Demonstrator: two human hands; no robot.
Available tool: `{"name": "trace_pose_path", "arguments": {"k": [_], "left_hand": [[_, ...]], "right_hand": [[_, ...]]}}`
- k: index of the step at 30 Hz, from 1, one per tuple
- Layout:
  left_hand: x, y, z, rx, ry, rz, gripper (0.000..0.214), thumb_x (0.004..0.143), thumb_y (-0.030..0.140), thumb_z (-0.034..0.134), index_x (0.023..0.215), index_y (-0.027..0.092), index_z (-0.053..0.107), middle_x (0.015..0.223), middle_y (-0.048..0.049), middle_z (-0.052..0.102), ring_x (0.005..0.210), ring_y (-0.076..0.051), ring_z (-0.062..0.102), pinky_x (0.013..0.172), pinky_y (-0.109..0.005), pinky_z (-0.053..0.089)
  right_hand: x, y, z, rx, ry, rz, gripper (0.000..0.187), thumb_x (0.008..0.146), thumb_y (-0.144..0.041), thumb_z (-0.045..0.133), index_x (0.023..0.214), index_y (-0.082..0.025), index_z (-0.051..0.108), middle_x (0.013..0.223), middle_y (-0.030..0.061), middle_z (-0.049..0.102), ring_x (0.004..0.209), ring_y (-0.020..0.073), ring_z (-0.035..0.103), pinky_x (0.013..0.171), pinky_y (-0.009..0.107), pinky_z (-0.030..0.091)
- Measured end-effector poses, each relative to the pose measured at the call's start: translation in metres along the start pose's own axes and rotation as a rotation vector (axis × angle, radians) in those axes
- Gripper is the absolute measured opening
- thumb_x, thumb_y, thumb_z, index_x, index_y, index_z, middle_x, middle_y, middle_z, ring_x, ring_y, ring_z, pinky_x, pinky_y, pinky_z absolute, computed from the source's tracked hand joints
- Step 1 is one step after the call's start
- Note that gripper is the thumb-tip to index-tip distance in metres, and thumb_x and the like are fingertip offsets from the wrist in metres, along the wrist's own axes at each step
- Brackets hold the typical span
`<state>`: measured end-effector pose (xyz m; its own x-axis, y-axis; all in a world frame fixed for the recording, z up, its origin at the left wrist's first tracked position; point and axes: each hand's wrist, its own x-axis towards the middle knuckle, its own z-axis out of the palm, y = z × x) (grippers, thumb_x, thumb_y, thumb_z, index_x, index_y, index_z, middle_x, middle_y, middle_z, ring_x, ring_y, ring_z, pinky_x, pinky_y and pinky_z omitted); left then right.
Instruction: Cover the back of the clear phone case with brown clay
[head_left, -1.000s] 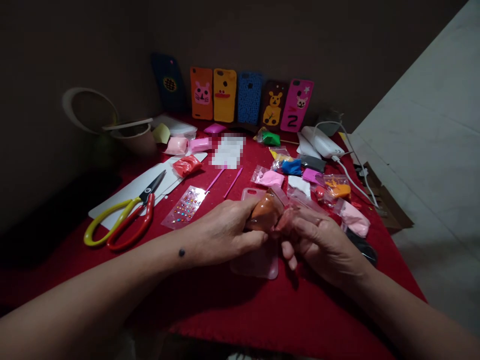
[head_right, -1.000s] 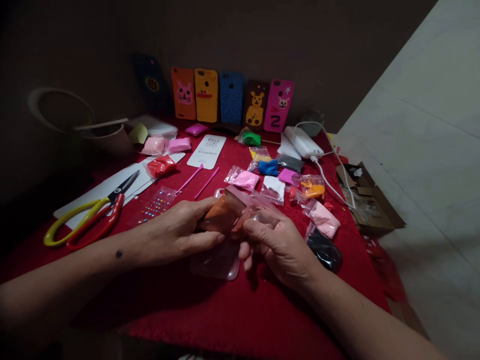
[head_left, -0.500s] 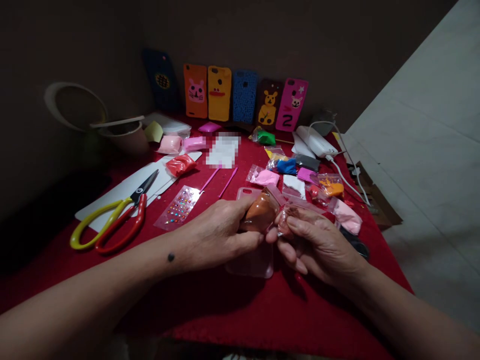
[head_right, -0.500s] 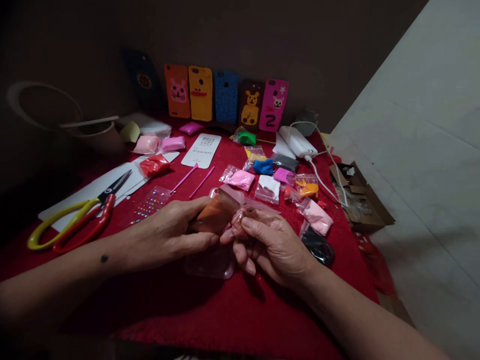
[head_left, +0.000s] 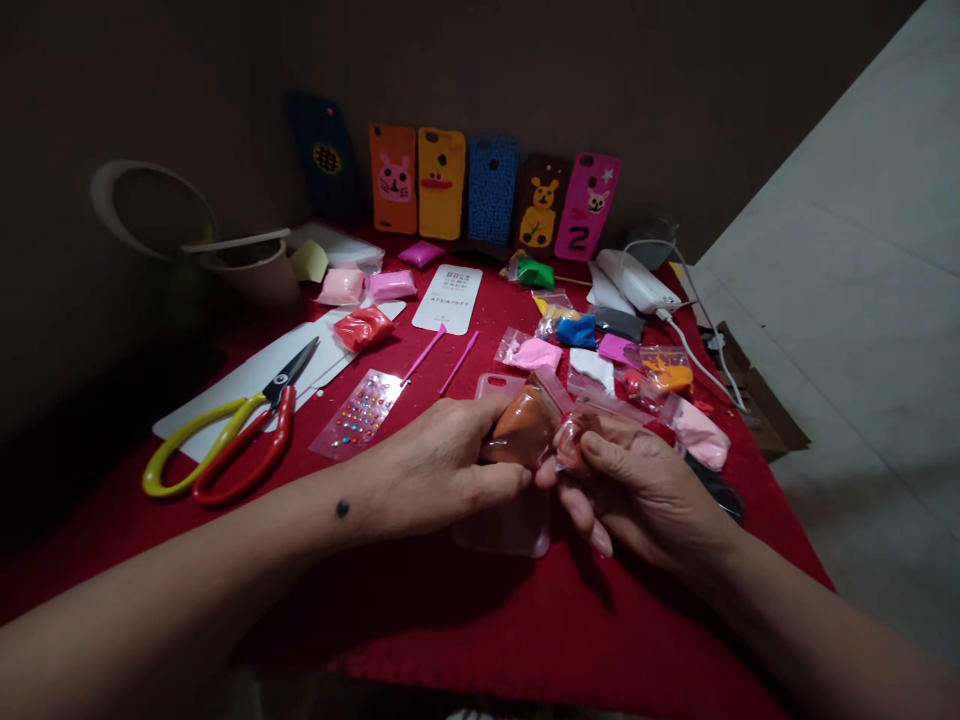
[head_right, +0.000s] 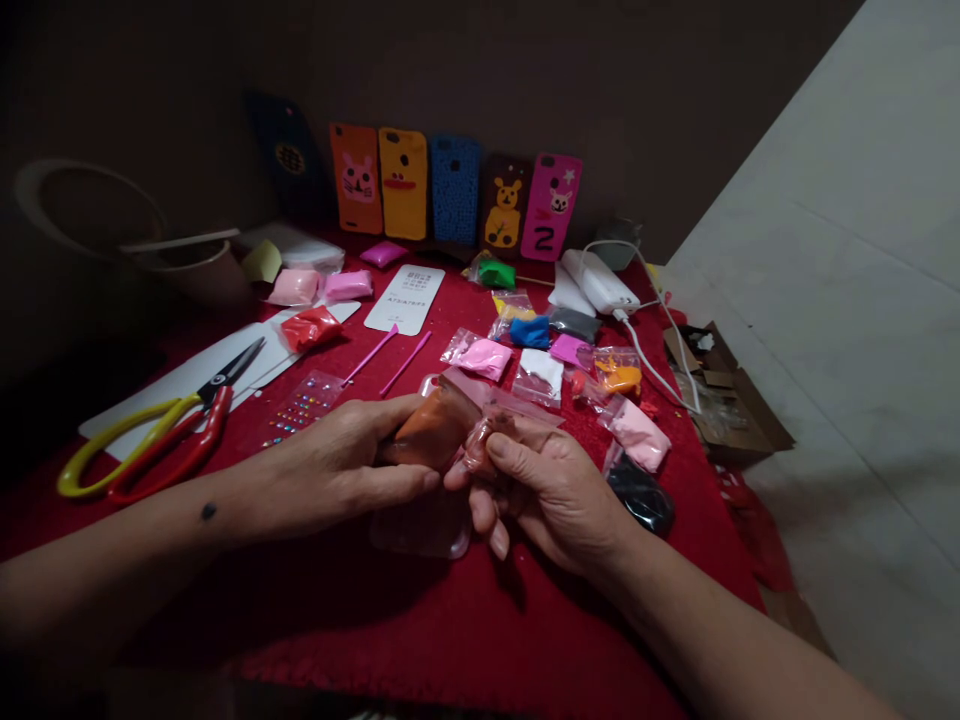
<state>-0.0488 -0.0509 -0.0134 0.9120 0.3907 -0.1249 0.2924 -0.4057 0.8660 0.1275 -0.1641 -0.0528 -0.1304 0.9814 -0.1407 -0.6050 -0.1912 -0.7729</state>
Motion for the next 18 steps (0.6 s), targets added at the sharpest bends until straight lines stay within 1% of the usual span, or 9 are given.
{"name": "trace_pose_path", "arguments": {"k": [3,6,8,10,13,15,16,18], "left_hand": [[0.0,0.001,0.0,-0.177,-0.051,-0.041,0.016,0.084,0.023,0.056,0.1,0.02,0.059,0.085,0.0026,0.061,0.072,-0.011,0.054,0.061,-0.02,0.04],[0.001,0.002,-0.002,-0.362,-0.134,-0.106,0.018,0.084,0.023,0.056,0.101,0.019,0.058,0.088,0.0003,0.062,0.072,-0.012,0.054,0.06,-0.021,0.04],[0.002,0.002,-0.003,-0.405,-0.172,-0.147,0.018,0.082,0.02,0.055,0.099,0.017,0.059,0.082,0.0006,0.06,0.066,-0.011,0.052,0.056,-0.021,0.038],[0.003,0.002,-0.004,-0.418,-0.175,-0.162,0.017,0.081,0.018,0.055,0.097,0.016,0.059,0.076,0.0019,0.056,0.059,-0.009,0.047,0.051,-0.019,0.036],[0.004,0.0,-0.007,-0.432,-0.159,-0.155,0.015,0.081,0.02,0.056,0.096,0.016,0.058,0.069,0.0037,0.052,0.054,-0.007,0.044,0.047,-0.018,0.033],[0.005,-0.002,-0.011,-0.403,-0.119,-0.174,0.015,0.083,0.025,0.058,0.095,0.017,0.056,0.065,0.0046,0.05,0.05,-0.007,0.043,0.045,-0.019,0.032],[0.006,-0.004,-0.014,-0.374,-0.083,-0.19,0.015,0.083,0.027,0.06,0.093,0.017,0.055,0.063,0.0048,0.05,0.048,-0.007,0.043,0.044,-0.019,0.032],[0.007,-0.006,-0.022,-0.275,0.033,-0.217,0.016,0.083,0.031,0.061,0.085,0.017,0.052,0.06,0.0046,0.05,0.046,-0.008,0.044,0.043,-0.02,0.033]], "right_hand": [[0.0,0.0,0.0,0.004,-0.009,0.005,0.015,0.091,-0.025,0.06,0.082,-0.014,0.066,0.082,0.0048,0.072,0.05,0.0093,0.064,0.039,0.016,0.053],[0.001,0.0,-0.001,-0.005,-0.017,0.01,0.016,0.09,-0.026,0.061,0.082,-0.014,0.067,0.083,0.0048,0.073,0.05,0.009,0.064,0.04,0.016,0.054],[0.001,0.0,-0.001,-0.011,-0.019,0.007,0.016,0.09,-0.027,0.062,0.082,-0.014,0.067,0.082,0.0046,0.072,0.05,0.0091,0.064,0.04,0.016,0.054],[0.001,0.0,-0.001,-0.02,-0.017,-0.001,0.015,0.089,-0.027,0.062,0.083,-0.014,0.066,0.082,0.0046,0.072,0.05,0.0091,0.064,0.04,0.017,0.053],[0.0,-0.002,-0.001,-0.029,-0.002,0.004,0.011,0.09,-0.025,0.06,0.091,-0.015,0.065,0.082,0.0052,0.071,0.051,0.01,0.064,0.04,0.017,0.053],[-0.002,-0.004,0.0,-0.029,0.002,0.019,0.013,0.09,-0.024,0.058,0.1,-0.016,0.063,0.083,0.0062,0.072,0.054,0.0118,0.066,0.041,0.019,0.053],[-0.002,-0.005,0.0,-0.03,0.001,0.023,0.016,0.09,-0.024,0.057,0.104,-0.017,0.061,0.084,0.0072,0.072,0.055,0.013,0.067,0.042,0.02,0.053],[-0.003,-0.006,0.001,-0.034,-0.004,0.023,0.023,0.089,-0.023,0.056,0.111,-0.017,0.059,0.089,0.01,0.073,0.059,0.0153,0.068,0.045,0.023,0.055]]}}
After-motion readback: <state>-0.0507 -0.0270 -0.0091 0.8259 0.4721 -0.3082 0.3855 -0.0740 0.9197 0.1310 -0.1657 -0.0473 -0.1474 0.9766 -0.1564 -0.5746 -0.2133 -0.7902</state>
